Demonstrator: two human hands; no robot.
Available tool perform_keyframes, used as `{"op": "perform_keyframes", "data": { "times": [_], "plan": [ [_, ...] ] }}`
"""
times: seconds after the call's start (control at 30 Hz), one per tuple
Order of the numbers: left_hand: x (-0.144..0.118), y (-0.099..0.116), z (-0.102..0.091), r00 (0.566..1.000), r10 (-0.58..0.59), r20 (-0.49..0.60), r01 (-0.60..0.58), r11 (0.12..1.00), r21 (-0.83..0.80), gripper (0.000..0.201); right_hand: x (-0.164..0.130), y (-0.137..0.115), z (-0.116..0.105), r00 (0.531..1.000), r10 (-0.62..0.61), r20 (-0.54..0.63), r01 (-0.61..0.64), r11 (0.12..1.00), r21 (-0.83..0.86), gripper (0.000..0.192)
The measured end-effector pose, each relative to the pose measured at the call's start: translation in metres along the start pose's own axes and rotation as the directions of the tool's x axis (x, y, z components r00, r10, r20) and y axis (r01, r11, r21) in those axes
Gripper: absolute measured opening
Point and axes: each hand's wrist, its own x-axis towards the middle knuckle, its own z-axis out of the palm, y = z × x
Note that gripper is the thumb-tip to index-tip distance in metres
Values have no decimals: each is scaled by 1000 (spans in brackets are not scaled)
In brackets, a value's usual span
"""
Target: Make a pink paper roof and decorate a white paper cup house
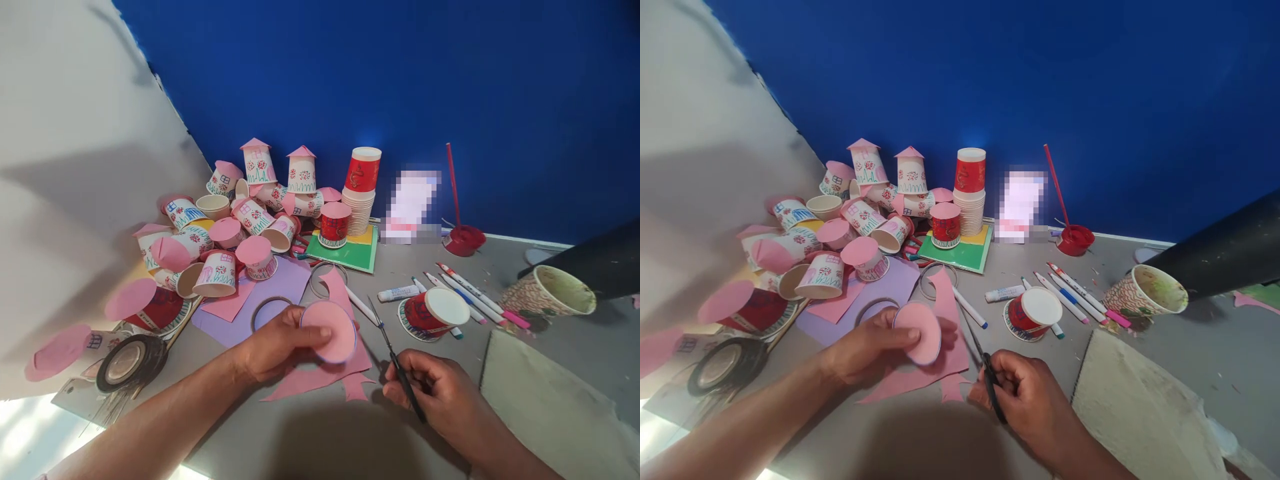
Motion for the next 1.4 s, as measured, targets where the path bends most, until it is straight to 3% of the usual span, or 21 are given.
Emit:
{"op": "perform_keyframes", "data": {
  "times": [0.07,0.17,0.23,0.3,0.4,0.47,0.5,0.6,0.67,0.77,0.87,0.97,1.03,1.13,1.2,1.27,1.4],
  "plan": [
    [-2,-7,5,995,-11,98,12,1000,-6,63,-1,-1,4,989,34,145,-55,988,147,21],
    [-3,-16,12,968,-5,253,-16,996,82,48,-3,-2,11,921,61,384,-191,932,309,17],
    [-3,-19,16,946,-20,324,-22,992,127,46,-4,-2,13,880,75,470,-253,910,328,15],
    [-2,-19,18,944,-17,329,-24,993,119,46,-4,-3,13,853,73,518,-295,884,362,6],
    [-1,-19,19,964,12,266,-22,999,35,47,-3,-3,10,832,2,555,-297,846,442,21],
    [1,-20,19,973,11,230,-9,1000,-8,50,-3,-4,9,859,-26,511,-243,858,453,21],
    [2,-21,19,979,11,206,-6,1000,-25,52,-3,-4,8,895,-17,445,-197,880,432,19],
    [7,-23,18,999,39,25,-36,996,-87,46,-3,-2,8,994,1,112,-24,978,206,16],
    [10,-22,17,988,76,-134,-88,992,-86,32,-3,2,7,994,-52,-95,49,998,-34,17],
    [10,-20,15,980,75,-185,-84,996,-40,29,-2,12,6,963,-169,-210,99,946,-307,18],
    [8,-16,15,990,67,-124,-72,997,-34,31,-2,22,5,927,-307,-215,169,854,-491,17],
    [3,-6,14,982,125,-139,-133,990,-48,29,-3,25,5,852,-476,-217,257,742,-619,22],
    [-1,7,11,942,216,-255,-233,972,-37,21,-3,24,4,788,-578,-211,312,671,-673,27],
    [-5,28,5,838,335,-432,-360,933,24,12,-2,23,3,706,-686,-179,360,564,-743,32],
    [-7,36,2,808,360,-466,-388,921,38,10,-2,22,2,675,-723,-146,365,499,-786,33],
    [-6,36,2,839,346,-420,-367,930,32,13,-3,21,2,656,-745,-122,352,444,-824,33],
    [-1,16,9,960,176,-218,-181,983,-1,21,-6,17,1,626,-773,-98,329,376,-866,40]
  ]
}}
